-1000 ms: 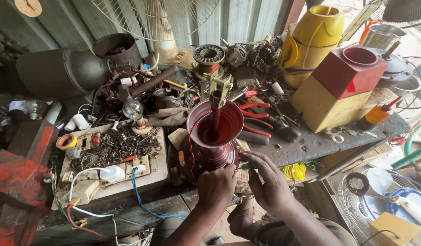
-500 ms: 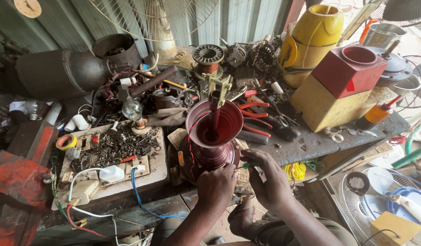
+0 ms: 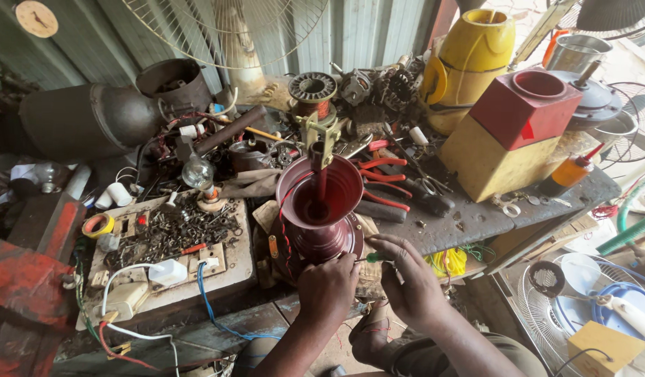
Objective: The person works on a red horn speaker at a cluttered workbench, threading a red wire through the horn and twisting it to a terminal. They cut and strip the wire with scissors, reposition the speaker, and press and adjust its base and wiring connections by hand.
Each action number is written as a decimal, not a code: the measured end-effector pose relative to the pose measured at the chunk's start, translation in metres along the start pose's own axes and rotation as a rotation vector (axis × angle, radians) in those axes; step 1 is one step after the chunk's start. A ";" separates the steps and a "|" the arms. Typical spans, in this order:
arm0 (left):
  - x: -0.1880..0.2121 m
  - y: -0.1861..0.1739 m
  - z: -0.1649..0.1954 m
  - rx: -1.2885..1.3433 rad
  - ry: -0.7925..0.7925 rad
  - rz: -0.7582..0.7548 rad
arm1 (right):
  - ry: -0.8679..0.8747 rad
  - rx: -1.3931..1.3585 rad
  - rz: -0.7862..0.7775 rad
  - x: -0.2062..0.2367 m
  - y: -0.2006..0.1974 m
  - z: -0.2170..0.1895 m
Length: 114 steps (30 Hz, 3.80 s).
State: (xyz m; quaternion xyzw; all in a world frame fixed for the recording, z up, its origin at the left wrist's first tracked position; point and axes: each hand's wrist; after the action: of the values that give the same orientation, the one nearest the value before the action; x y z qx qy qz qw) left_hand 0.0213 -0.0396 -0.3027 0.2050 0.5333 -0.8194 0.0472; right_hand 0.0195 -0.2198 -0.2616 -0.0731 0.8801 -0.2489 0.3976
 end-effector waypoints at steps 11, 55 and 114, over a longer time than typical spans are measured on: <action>0.001 -0.004 0.003 0.000 0.001 -0.002 | -0.005 -0.069 -0.032 0.000 -0.003 -0.001; 0.091 0.059 -0.003 0.339 0.237 -0.163 | 0.768 -0.724 -0.137 0.162 0.069 0.078; 0.031 -0.065 -0.118 -0.579 -0.271 0.176 | 0.584 0.730 0.043 0.018 0.025 0.117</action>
State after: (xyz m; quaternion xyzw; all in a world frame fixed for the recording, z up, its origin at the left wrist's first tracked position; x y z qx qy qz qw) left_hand 0.0073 0.0983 -0.3004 0.1176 0.7132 -0.6463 0.2447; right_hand 0.0948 -0.2485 -0.3514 0.1628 0.8114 -0.5442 0.1380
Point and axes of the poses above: each hand's wrist, its own x-axis away from the middle knuckle, its own y-axis out of the palm, z = x × y
